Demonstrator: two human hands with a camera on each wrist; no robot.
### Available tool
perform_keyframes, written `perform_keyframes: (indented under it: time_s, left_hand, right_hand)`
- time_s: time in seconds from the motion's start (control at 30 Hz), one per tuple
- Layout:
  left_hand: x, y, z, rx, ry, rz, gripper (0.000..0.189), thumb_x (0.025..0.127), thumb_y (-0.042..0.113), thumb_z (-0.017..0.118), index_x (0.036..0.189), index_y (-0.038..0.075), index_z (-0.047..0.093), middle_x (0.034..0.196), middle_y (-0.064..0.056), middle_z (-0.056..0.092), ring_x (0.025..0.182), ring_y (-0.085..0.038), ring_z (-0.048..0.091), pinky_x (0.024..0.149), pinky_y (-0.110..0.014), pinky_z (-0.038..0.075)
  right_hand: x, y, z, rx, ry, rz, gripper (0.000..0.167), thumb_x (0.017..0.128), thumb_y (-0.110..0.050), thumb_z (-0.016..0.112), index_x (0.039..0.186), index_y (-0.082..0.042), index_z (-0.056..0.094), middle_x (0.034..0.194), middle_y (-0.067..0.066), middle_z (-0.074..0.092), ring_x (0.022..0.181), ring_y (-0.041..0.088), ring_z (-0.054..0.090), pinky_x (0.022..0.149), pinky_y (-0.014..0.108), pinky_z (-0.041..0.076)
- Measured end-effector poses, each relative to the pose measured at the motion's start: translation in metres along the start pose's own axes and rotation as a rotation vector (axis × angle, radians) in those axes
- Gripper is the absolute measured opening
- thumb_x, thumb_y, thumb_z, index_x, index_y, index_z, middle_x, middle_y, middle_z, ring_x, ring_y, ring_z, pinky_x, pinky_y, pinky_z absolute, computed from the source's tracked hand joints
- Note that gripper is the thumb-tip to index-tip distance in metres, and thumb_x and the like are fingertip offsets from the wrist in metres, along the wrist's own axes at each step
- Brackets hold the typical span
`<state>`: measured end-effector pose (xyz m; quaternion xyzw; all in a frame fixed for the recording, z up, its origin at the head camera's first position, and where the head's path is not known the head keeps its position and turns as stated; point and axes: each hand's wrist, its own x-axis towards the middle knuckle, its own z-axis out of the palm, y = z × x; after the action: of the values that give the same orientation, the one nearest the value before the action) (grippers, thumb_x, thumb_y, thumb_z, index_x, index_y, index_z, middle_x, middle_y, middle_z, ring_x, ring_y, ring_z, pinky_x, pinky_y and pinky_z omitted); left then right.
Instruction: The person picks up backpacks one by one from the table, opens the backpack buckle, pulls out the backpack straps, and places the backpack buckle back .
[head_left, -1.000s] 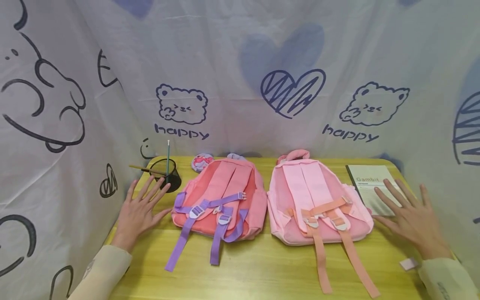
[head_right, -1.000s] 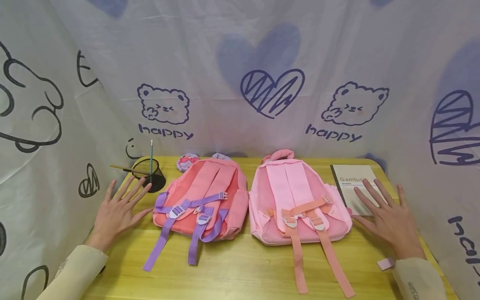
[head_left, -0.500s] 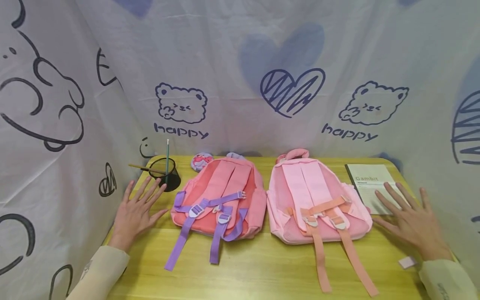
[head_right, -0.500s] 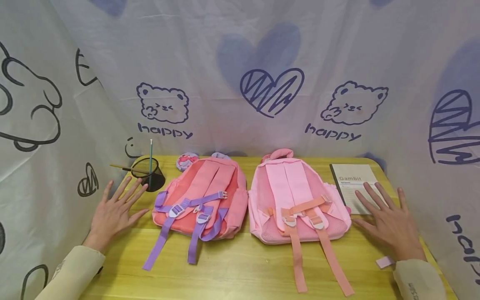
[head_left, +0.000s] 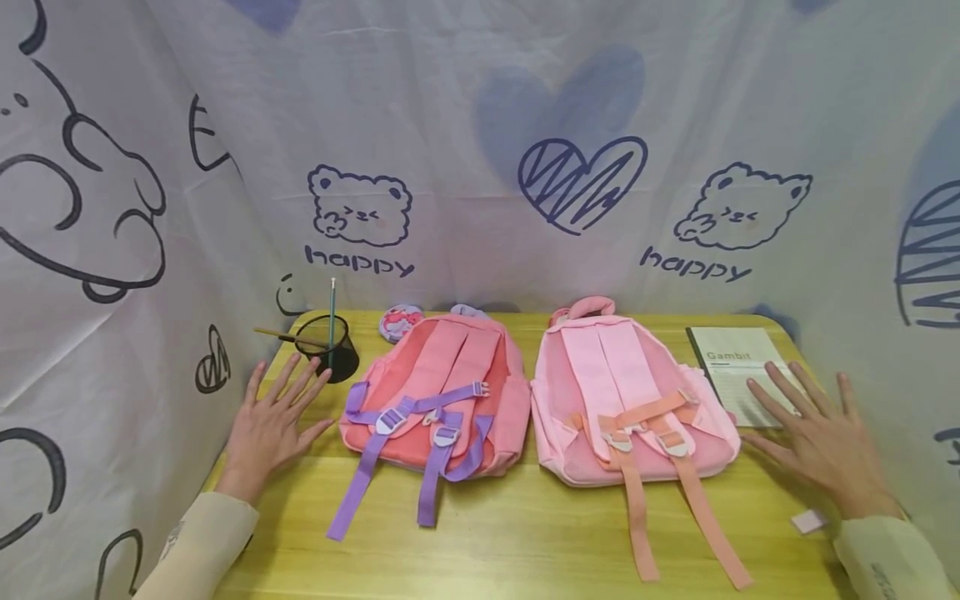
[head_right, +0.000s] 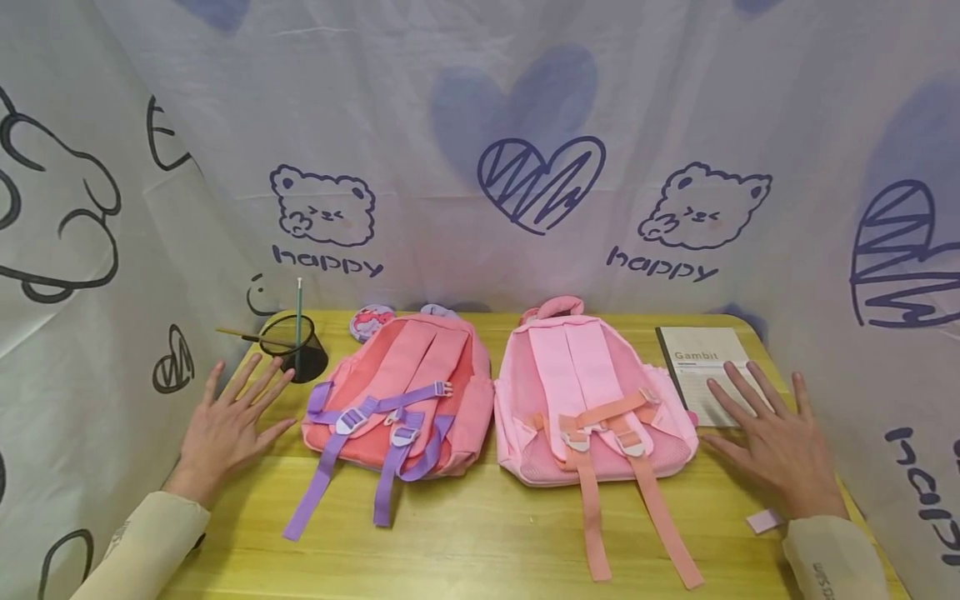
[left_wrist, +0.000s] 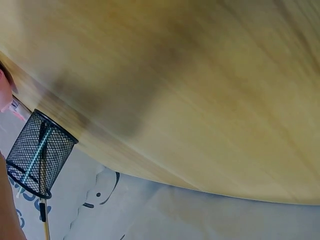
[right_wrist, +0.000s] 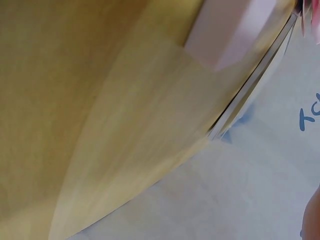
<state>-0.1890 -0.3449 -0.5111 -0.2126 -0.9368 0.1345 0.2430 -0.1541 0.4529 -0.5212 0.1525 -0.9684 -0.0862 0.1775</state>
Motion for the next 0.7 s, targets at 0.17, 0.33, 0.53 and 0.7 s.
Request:
perform_keyframes:
  time_s: [0.17,0.33,0.53,0.7]
  left_hand:
    - [-0.0012,-0.001,-0.0003,0.008,-0.027,-0.004,0.101,0.095,0.079,-0.006,0.154,0.018,0.049,0.167,-0.007,0.035,0.159,-0.032,0.021,0.129,-0.058,0.003]
    - [-0.002,-0.0004,0.0003,0.002,-0.035,-0.005,0.103,0.094,0.079,-0.009,0.155,0.018,0.049,0.167,-0.007,0.036,0.156,-0.033,0.028,0.129,-0.057,0.002]
    - [-0.0007,0.0004,0.0012,-0.008,-0.006,0.0,0.102,0.095,0.078,-0.008,0.153,0.017,0.051,0.166,-0.008,0.038,0.156,-0.034,0.028,0.129,-0.058,0.003]
    - [0.0001,-0.0003,0.0012,-0.008,-0.015,-0.001,0.102,0.096,0.078,-0.007,0.155,0.017,0.049,0.169,-0.007,0.032,0.16,-0.031,0.018,0.129,-0.057,0.003]
  right_hand:
    - [0.0006,-0.0015,-0.0022,0.0,0.0,-0.009,0.098,0.088,-0.071,0.061,0.166,-0.032,0.017,0.176,0.001,0.004,0.161,0.023,-0.012,0.124,0.064,-0.01]
    - [-0.0003,-0.0036,-0.0009,0.0,0.003,-0.021,0.098,0.088,-0.071,0.062,0.167,-0.033,0.016,0.175,-0.003,0.0,0.162,0.022,-0.011,0.124,0.065,-0.008]
    - [0.0,-0.0025,-0.0002,0.013,0.019,-0.022,0.098,0.089,-0.071,0.061,0.167,-0.034,0.014,0.176,-0.002,0.0,0.162,0.023,-0.011,0.125,0.065,-0.008]
    - [0.0011,-0.0023,-0.0021,0.001,0.011,-0.014,0.1,0.088,-0.071,0.061,0.167,-0.033,0.013,0.176,-0.002,0.0,0.162,0.023,-0.011,0.124,0.065,-0.008]
